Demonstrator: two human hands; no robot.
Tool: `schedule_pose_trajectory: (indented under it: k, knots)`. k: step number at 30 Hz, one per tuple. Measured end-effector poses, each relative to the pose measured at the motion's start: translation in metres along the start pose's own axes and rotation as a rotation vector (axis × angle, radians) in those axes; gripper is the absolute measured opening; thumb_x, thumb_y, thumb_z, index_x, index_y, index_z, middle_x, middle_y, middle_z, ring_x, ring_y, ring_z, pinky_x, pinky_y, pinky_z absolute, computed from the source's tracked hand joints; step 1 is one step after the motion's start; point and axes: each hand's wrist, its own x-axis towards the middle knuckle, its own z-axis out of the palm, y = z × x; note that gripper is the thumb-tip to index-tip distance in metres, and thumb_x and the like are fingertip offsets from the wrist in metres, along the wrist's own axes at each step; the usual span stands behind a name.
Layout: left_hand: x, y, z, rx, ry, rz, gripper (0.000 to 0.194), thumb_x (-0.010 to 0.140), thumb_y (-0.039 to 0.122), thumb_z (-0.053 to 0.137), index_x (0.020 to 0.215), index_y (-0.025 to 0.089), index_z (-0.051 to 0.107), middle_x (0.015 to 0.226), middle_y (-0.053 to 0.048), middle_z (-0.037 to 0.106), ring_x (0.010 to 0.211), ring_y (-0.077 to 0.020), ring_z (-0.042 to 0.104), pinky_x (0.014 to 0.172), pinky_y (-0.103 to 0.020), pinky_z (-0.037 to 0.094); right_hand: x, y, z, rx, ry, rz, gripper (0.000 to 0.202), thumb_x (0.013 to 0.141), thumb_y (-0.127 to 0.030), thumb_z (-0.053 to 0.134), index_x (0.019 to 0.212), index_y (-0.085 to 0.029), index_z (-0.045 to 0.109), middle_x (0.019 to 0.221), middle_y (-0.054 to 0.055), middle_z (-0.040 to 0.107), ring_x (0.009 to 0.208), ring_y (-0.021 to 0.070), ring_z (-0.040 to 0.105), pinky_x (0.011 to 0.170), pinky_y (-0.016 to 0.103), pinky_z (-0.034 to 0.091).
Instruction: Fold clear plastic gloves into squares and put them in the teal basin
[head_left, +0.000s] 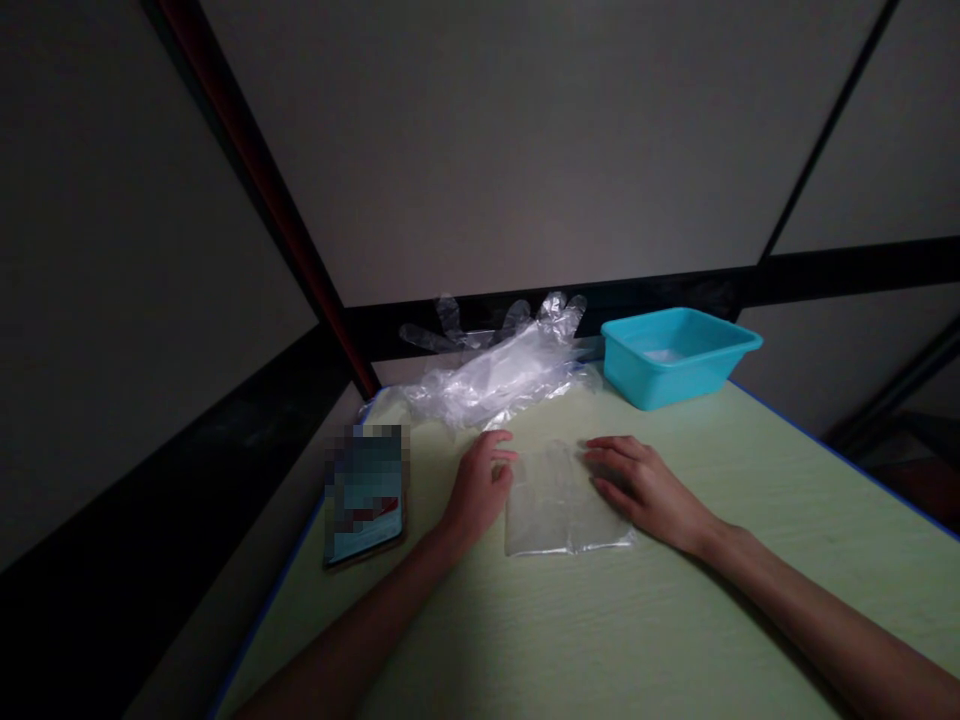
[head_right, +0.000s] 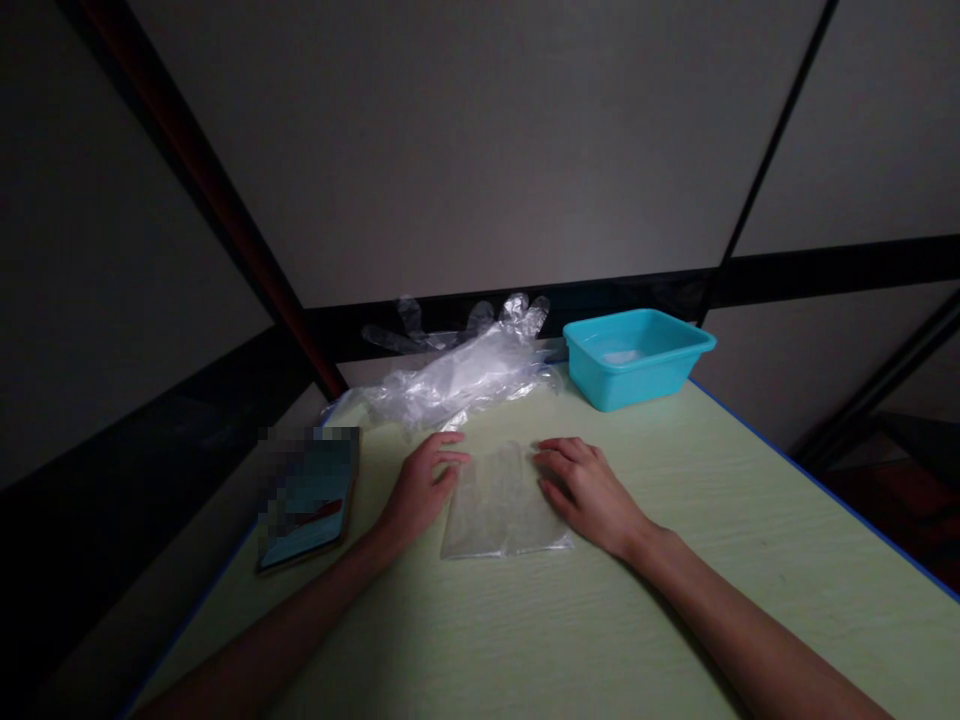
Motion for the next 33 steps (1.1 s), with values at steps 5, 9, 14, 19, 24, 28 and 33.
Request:
schedule_pose_trajectory:
  k: [5, 9, 14, 19, 24, 28, 33]
  knots:
    - [-0.004, 0.009, -0.004, 0.134, -0.066, 0.199, 0.029, 0.064, 0.003, 0.049, 0.087, 0.018, 0.056, 0.104, -0.006, 0.055, 0.101, -0.0197, 0.050, 0.092, -0.035, 0.037, -0.002, -0.009, -0.011, -0.003, -0.025, -0.041, 0.030, 0.083, -0.026, 0.043, 0.110, -0.018, 0.052, 0.114, 0.011, 0.052, 0.105, 0.0234, 0.046, 0.089, 0.042, 0.038]
    - [-0.012, 0.018, -0.010, 0.190, -0.391, 0.316, 0.036, 0.071, 0.013, 0.054, 0.106, 0.018, 0.054, 0.123, -0.009, 0.047, 0.112, -0.0211, 0.043, 0.096, -0.034, 0.033, -0.004, -0.013, -0.014, -0.024, -0.148, -0.163, 0.044, 0.084, -0.037, 0.042, 0.124, -0.019, 0.041, 0.125, 0.010, 0.045, 0.117, 0.0228, 0.037, 0.101, 0.046, 0.023]
    - [-0.016, 0.023, -0.015, 0.241, -0.592, 0.390, 0.054, 0.075, 0.027, 0.056, 0.126, 0.022, 0.039, 0.136, -0.006, 0.032, 0.125, -0.0232, 0.026, 0.103, -0.040, 0.018, -0.007, -0.008, -0.007, -0.030, -0.279, -0.221, 0.063, 0.083, -0.045, 0.042, 0.135, -0.019, 0.020, 0.138, 0.011, 0.029, 0.127, 0.0238, 0.022, 0.103, 0.049, 0.012]
    - [-0.016, 0.022, -0.016, 0.348, -0.708, 0.444, 0.061, 0.078, 0.038, 0.054, 0.131, 0.023, 0.028, 0.140, -0.007, 0.022, 0.129, -0.0225, 0.017, 0.104, -0.040, 0.009, -0.010, -0.003, -0.006, 0.019, -0.321, -0.198, 0.072, 0.080, -0.049, 0.046, 0.136, -0.018, 0.015, 0.139, 0.012, 0.022, 0.128, 0.0249, 0.017, 0.103, 0.049, 0.011]
    - [-0.015, 0.021, -0.016, 0.376, -0.760, 0.469, 0.066, 0.075, 0.046, 0.054, 0.132, 0.026, 0.027, 0.140, -0.005, 0.019, 0.130, -0.0240, 0.011, 0.104, -0.042, 0.004, -0.010, -0.002, -0.011, 0.079, -0.318, -0.185, 0.076, 0.076, -0.050, 0.051, 0.136, -0.022, 0.014, 0.141, 0.010, 0.016, 0.129, 0.0251, 0.011, 0.103, 0.048, 0.011]
    - [-0.014, 0.019, -0.016, 0.422, -0.775, 0.473, 0.068, 0.075, 0.049, 0.051, 0.133, 0.026, 0.023, 0.141, -0.006, 0.015, 0.130, -0.0242, 0.008, 0.103, -0.042, 0.003, -0.008, 0.001, -0.020, 0.087, -0.326, -0.195, 0.082, 0.071, -0.051, 0.056, 0.136, -0.021, 0.015, 0.142, 0.010, 0.014, 0.129, 0.0253, 0.009, 0.103, 0.047, 0.011]
    - [-0.015, 0.019, -0.015, 0.376, -0.741, 0.480, 0.068, 0.074, 0.050, 0.052, 0.132, 0.026, 0.025, 0.140, -0.007, 0.019, 0.130, -0.0249, 0.010, 0.103, -0.043, 0.004, -0.009, 0.012, -0.028, 0.087, -0.344, -0.173, 0.088, 0.066, -0.051, 0.060, 0.136, -0.020, 0.017, 0.142, 0.009, 0.012, 0.129, 0.0254, 0.006, 0.104, 0.046, 0.013]
